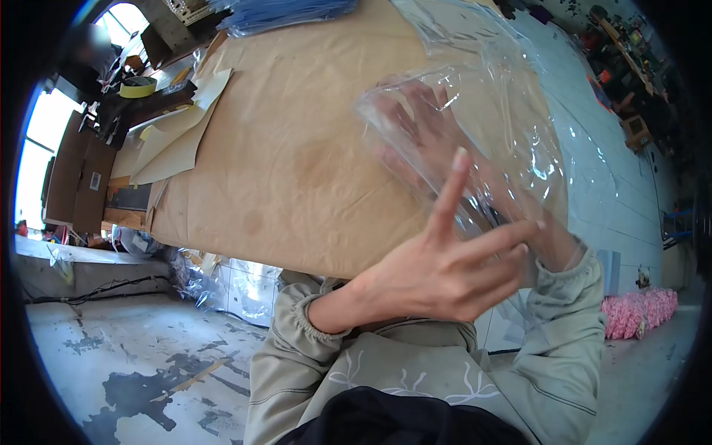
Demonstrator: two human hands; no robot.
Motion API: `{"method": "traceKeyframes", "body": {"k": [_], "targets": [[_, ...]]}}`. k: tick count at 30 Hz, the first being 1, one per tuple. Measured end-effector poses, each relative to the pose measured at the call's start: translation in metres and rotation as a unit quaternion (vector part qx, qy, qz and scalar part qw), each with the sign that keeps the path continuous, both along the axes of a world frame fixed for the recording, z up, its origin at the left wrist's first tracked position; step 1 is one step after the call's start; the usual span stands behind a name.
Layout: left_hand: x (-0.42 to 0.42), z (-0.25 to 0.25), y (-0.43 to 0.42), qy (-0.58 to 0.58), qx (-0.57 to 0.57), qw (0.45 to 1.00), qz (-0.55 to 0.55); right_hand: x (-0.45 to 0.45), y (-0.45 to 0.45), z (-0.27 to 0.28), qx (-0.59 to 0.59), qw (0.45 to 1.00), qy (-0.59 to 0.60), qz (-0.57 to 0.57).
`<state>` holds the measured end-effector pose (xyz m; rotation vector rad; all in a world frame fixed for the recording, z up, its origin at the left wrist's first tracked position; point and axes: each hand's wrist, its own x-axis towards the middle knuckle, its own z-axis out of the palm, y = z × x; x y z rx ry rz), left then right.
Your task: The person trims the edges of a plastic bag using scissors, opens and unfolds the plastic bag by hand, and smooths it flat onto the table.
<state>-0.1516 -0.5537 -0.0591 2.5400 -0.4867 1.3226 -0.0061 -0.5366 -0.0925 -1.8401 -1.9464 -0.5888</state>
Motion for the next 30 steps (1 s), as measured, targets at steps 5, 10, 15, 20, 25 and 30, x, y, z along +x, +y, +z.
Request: {"method": "traceKeyframes", "body": {"k": [5,10,15,20,25,30], "targets": [[-0.010,-0.014,-0.003,0.013,-0.232,0.971,0.055,0.007,0.013,-0.002,0.019,0.989,0.141,0.040],[-0.020,-0.020,0.001,0.041,-0.625,0.777,-0.063,0.018,0.013,0.023,-0.077,0.890,0.448,0.011],[-0.037,0.001,0.052,0.372,-0.218,0.895,0.112,0.035,0.018,0.019,-0.123,0.854,0.500,0.074],[-0.040,-0.004,0.076,0.401,0.063,0.900,0.161,0.054,0.023,0.022,-0.145,0.968,0.120,0.168],[-0.034,-0.005,0.087,0.429,0.040,0.896,0.107,0.053,0.034,0.008,-0.045,0.972,0.096,0.211],[-0.024,0.007,0.117,0.417,0.104,0.901,0.055,0.064,0.035,0.025,-0.163,0.940,0.252,0.164]]}}
